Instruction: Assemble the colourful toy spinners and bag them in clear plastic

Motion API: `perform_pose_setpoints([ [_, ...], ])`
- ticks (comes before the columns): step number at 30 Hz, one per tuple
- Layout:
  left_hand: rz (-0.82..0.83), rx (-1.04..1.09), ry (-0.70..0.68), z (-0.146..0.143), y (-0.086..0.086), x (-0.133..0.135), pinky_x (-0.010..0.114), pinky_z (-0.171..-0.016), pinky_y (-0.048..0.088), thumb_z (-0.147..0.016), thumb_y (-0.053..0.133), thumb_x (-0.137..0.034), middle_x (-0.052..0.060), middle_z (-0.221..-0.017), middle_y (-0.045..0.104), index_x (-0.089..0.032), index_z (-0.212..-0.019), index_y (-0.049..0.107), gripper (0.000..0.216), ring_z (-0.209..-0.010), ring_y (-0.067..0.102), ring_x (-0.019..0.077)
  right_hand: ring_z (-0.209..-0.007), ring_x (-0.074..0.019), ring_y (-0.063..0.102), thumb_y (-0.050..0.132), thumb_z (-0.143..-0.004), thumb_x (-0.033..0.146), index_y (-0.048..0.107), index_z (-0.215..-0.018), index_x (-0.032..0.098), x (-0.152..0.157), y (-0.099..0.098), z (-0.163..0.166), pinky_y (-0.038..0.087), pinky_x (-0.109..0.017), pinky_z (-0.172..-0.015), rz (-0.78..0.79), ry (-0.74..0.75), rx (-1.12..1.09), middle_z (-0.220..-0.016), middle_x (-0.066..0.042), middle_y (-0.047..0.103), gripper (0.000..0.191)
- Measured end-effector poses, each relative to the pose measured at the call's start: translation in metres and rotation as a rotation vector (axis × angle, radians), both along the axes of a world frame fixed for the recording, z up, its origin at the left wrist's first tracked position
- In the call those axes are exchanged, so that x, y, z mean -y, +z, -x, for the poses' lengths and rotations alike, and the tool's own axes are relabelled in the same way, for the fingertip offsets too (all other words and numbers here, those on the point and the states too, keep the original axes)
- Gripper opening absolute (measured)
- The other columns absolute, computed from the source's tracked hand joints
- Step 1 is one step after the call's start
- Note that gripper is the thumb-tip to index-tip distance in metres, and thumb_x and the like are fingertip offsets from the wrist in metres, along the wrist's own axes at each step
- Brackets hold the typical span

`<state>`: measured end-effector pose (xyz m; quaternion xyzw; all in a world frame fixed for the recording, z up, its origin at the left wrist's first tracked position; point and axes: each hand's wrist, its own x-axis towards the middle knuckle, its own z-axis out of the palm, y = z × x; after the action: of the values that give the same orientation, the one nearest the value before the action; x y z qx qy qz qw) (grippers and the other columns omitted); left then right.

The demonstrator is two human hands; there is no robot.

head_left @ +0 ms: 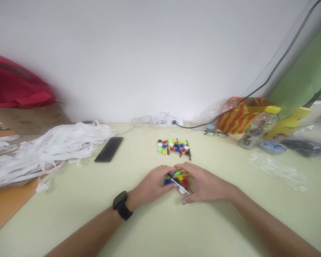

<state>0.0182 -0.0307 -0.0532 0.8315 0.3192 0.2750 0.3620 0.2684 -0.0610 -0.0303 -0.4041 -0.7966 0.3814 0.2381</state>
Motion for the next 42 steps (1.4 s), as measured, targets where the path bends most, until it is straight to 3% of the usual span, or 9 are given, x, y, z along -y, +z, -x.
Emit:
perform_pose_setpoints([
  [2, 0.019, -0.002, -0.006, 0.000, 0.000, 0.000, 0.039, -0.099, 0.051, -0.093, 0.072, -0.039, 0.005, -0.124, 0.072, -0.029, -0.128, 0.068, 0.037, -0.108, 0.067, 0.0257, -0.133, -0.0325, 0.053, 0.090, -0.068, 0.041, 0.049, -0.150, 0.028, 0.001, 0.000, -0.003, 0.044, -0.046, -0.113, -0.028, -0.001, 0.048, -0.146, -0.011, 0.055, 0.093],
  [10, -0.051, -0.033, -0.017, 0.003, 0.001, -0.001, 0.037, -0.100, 0.051, -0.094, 0.064, -0.023, 0.005, -0.122, 0.071, -0.030, -0.133, 0.065, 0.040, -0.110, 0.065, 0.0244, -0.104, -0.0252, 0.067, 0.073, -0.082, 0.025, 0.068, -0.128, 0.027, -0.010, 0.003, -0.014, 0.053, -0.035, -0.089, -0.023, -0.008, 0.051, -0.122, -0.006, 0.071, 0.046],
  [13, -0.109, -0.020, -0.032, 0.004, 0.001, -0.001, 0.039, -0.108, 0.047, -0.091, 0.063, -0.016, 0.006, -0.129, 0.066, -0.028, -0.135, 0.063, 0.045, -0.122, 0.060, 0.0254, -0.081, -0.0203, 0.068, 0.069, -0.086, 0.026, 0.071, -0.120, 0.026, -0.012, 0.003, -0.014, 0.053, -0.031, -0.075, 0.025, -0.017, 0.038, -0.104, -0.003, 0.074, 0.034],
  [17, -0.113, -0.056, -0.028, 0.004, 0.000, -0.001, 0.039, -0.110, 0.047, -0.090, 0.069, -0.023, 0.006, -0.135, 0.064, -0.029, -0.139, 0.059, 0.049, -0.126, 0.058, 0.0260, -0.057, -0.0137, 0.059, 0.064, -0.090, 0.025, 0.071, -0.115, 0.023, -0.011, 0.001, -0.010, 0.049, -0.027, -0.060, 0.137, 0.008, -0.012, -0.085, 0.000, 0.070, 0.026],
  [21, -0.098, -0.095, -0.011, 0.004, -0.003, -0.004, 0.040, -0.105, 0.050, -0.095, 0.066, -0.026, 0.004, -0.127, 0.069, -0.030, -0.135, 0.062, 0.040, -0.117, 0.063, 0.0238, -0.067, -0.0142, 0.062, 0.067, -0.087, 0.022, 0.070, -0.113, 0.023, -0.009, 0.001, -0.006, 0.048, -0.025, -0.062, 0.136, 0.016, -0.032, -0.093, -0.001, 0.071, 0.026],
  [24, -0.076, -0.063, -0.020, 0.004, -0.003, -0.005, 0.039, -0.104, 0.051, -0.092, 0.072, -0.033, 0.005, -0.128, 0.068, -0.029, -0.131, 0.065, 0.039, -0.117, 0.063, 0.0239, -0.066, -0.0137, 0.059, 0.069, -0.086, 0.020, 0.069, -0.108, 0.023, -0.009, 0.001, -0.004, 0.046, -0.024, -0.061, 0.144, 0.010, -0.036, -0.085, 0.002, 0.067, 0.021],
  [29, -0.040, -0.057, -0.084, 0.006, 0.001, -0.003, 0.046, -0.114, 0.045, -0.071, 0.090, -0.050, 0.009, -0.142, 0.059, -0.030, -0.141, 0.059, 0.079, -0.133, 0.054, 0.0309, -0.063, -0.0126, 0.054, 0.070, -0.086, 0.021, 0.061, -0.092, 0.021, -0.010, -0.005, 0.000, 0.042, -0.024, -0.060, 0.110, 0.027, -0.068, -0.076, 0.004, 0.058, 0.011],
  [33, -0.036, -0.065, -0.139, 0.006, 0.009, 0.000, 0.048, -0.112, 0.046, -0.063, 0.094, -0.053, 0.009, -0.140, 0.061, -0.031, -0.144, 0.056, 0.092, -0.130, 0.055, 0.0325, -0.065, -0.0131, 0.054, 0.067, -0.091, 0.027, 0.063, -0.097, 0.021, -0.009, -0.009, 0.000, 0.044, -0.025, -0.062, 0.074, 0.016, -0.043, -0.079, 0.003, 0.060, 0.009],
  [42, -0.067, -0.095, -0.075, 0.001, 0.006, 0.002, 0.040, -0.103, 0.051, -0.090, 0.075, -0.041, 0.007, -0.120, 0.065, -0.029, -0.128, 0.066, 0.041, -0.117, 0.059, 0.0253, -0.082, -0.0184, 0.061, 0.070, -0.090, 0.039, 0.064, -0.106, 0.022, -0.011, -0.004, -0.007, 0.049, -0.029, -0.073, -0.066, -0.025, 0.037, -0.094, -0.002, 0.068, 0.024],
])
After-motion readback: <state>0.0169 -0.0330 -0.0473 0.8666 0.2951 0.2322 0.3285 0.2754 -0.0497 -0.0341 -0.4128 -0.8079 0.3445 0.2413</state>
